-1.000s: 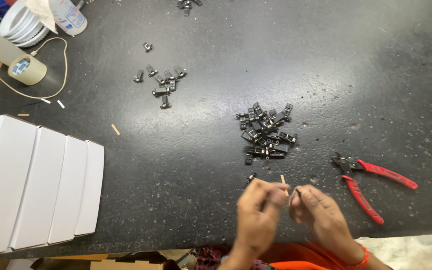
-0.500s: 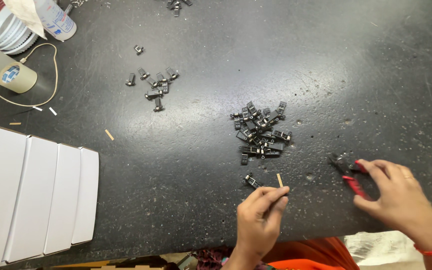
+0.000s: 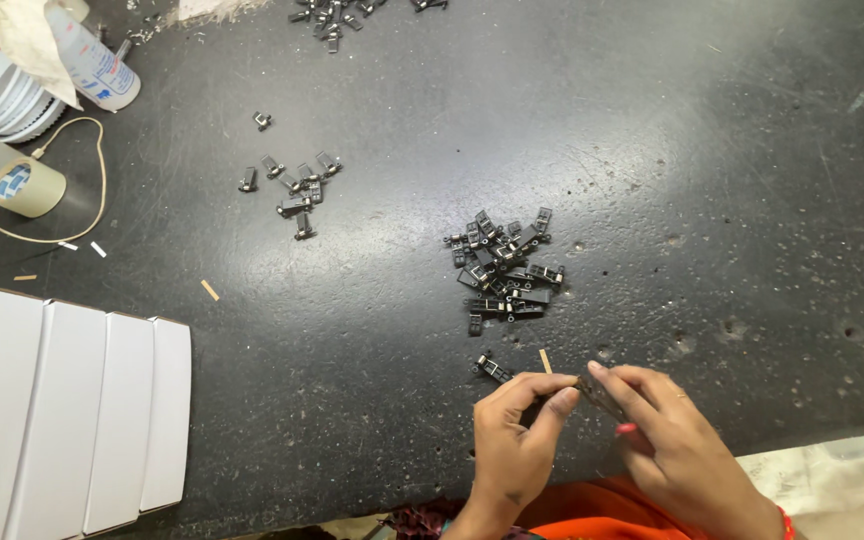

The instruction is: The person repeatedly picks small black plastic components from a pile on a dark workbench, inserts a thin wooden stick into each component, and uses red-handled pliers to press or secure the assembly. Completed units are placed back on the table while the process continues.

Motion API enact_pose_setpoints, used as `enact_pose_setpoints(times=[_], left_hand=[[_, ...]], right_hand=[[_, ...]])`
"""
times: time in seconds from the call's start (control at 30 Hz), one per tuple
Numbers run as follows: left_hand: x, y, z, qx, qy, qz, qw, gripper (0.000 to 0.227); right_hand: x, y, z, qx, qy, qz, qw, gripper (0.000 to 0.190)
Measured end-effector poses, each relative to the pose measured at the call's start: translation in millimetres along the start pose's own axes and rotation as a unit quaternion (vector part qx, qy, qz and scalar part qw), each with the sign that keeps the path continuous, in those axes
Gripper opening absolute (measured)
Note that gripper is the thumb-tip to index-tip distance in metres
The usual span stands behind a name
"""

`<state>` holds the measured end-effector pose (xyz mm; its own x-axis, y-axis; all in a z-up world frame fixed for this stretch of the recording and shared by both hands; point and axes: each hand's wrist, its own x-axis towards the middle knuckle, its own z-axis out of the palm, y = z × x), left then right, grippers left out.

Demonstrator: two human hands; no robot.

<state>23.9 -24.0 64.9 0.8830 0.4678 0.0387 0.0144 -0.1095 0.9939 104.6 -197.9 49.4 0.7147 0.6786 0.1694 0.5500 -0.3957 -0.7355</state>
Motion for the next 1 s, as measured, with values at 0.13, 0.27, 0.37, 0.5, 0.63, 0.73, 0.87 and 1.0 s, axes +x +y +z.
enact_pose_setpoints(times=[0.13, 0.27, 0.37, 0.5, 0.63, 0.73, 0.87, 1.0], left_hand=[[1.4, 5.1, 1.8, 0.03, -0.012, 0.05, 0.998, 0.011], [2.9, 9.6, 1.9, 0.057, -0.016, 0.086, 0.995, 0.01], [2.9, 8.8, 4.4, 0.069, -0.02, 0.071, 0.995, 0.01], [10.6, 0.3, 11.3, 0.052, -0.014, 0.072, 0.996, 0.011], [17.5, -16.8, 11.7, -0.116, -0.021, -0.103, 0.988, 0.016], [14.2, -31.4, 4.1, -0.231, -0.029, -0.183, 0.955, 0.018], [10.5, -45.2, -3.3, -0.315, -0.046, -0.251, 0.914, 0.02], [2.2, -55.2, -4.7, -0.365, -0.045, -0.301, 0.88, 0.017]], right_hand=[[-0.2, 2.1, -4.2, -0.012, -0.001, 0.001, 1.0, 0.076], [-1.5, 12.2, -2.5, 0.032, -0.028, 0.064, 0.997, 0.072], [-5.6, 20.9, 0.9, 0.033, -0.003, 0.057, 0.998, 0.063], [-5.4, 27.3, 5.6, 0.018, 0.006, 0.101, 0.995, 0.052], [9.6, 31.6, -6.6, -0.102, 0.053, 0.093, 0.989, 0.054], [36.3, 40.1, -21.3, -0.293, 0.142, 0.003, 0.946, 0.057], [57.3, 40.8, -22.0, -0.333, 0.226, -0.101, 0.91, 0.05], [47.6, 31.4, 8.3, 0.122, 0.042, -0.087, 0.988, 0.034]])
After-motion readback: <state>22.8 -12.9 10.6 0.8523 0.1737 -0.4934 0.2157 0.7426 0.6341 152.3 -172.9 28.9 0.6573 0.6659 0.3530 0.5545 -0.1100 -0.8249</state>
